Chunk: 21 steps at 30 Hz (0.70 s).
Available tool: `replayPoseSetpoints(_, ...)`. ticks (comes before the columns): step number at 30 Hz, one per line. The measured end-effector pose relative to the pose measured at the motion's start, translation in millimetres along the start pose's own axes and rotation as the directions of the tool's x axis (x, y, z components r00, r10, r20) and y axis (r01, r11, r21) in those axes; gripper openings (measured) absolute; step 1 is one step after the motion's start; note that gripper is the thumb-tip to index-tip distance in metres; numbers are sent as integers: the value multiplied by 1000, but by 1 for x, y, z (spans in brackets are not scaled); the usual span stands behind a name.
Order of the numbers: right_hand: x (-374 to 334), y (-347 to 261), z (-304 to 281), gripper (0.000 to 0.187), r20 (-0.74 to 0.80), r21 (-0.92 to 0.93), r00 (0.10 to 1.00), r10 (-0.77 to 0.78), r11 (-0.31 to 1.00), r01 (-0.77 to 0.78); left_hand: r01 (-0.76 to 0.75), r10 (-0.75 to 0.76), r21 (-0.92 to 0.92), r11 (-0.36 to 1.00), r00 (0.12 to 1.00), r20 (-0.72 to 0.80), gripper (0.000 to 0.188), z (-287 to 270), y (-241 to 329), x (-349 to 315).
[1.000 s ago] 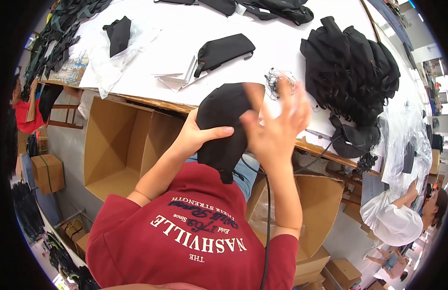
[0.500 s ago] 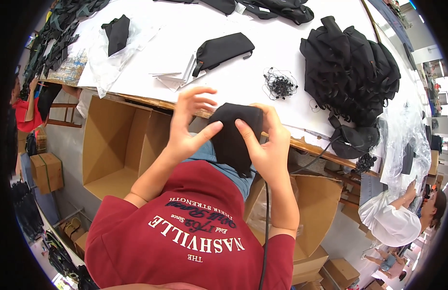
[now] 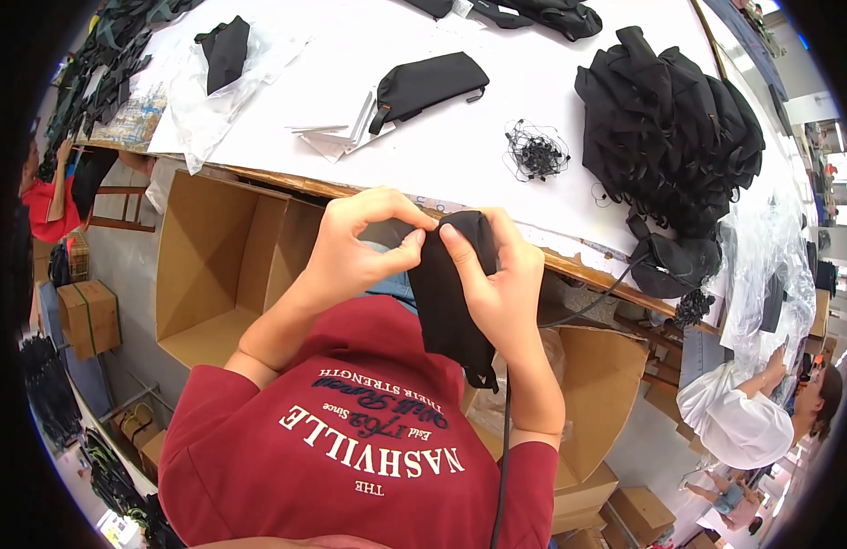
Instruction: The person is inspecting and trimming loose threads from black fabric items in a manufacturing facility.
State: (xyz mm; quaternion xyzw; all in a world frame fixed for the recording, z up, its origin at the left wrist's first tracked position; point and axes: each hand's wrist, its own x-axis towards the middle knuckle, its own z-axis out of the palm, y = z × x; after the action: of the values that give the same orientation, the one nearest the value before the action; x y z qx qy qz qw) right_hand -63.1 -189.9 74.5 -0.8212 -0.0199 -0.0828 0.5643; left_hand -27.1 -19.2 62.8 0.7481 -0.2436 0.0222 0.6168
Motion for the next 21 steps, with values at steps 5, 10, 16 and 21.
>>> replayPoseSetpoints(5, 1, 1, 3, 16, 23, 78, 998, 61, 995, -62, 125, -123, -70, 990, 992, 41, 12, -2, 5, -2)
replayPoseSetpoints(10, 0, -2, 3, 18, 57, 59, 996, 75, 995, -79, 192, -189, -26, 981, 979, 80, 11, -6, 5, -4)
replayPoseSetpoints(16, 2, -3, 4, 18, 81, 87, 992, 97, 991, -104, 202, -192, -153, 967, 979, 74, 10, -6, 4, -5)
replayPoseSetpoints(21, 2, -4, 4, 20, 69, 38, 994, 88, 995, -91, 305, -288, -181, 935, 951, 116, 8, -8, -2, -8)
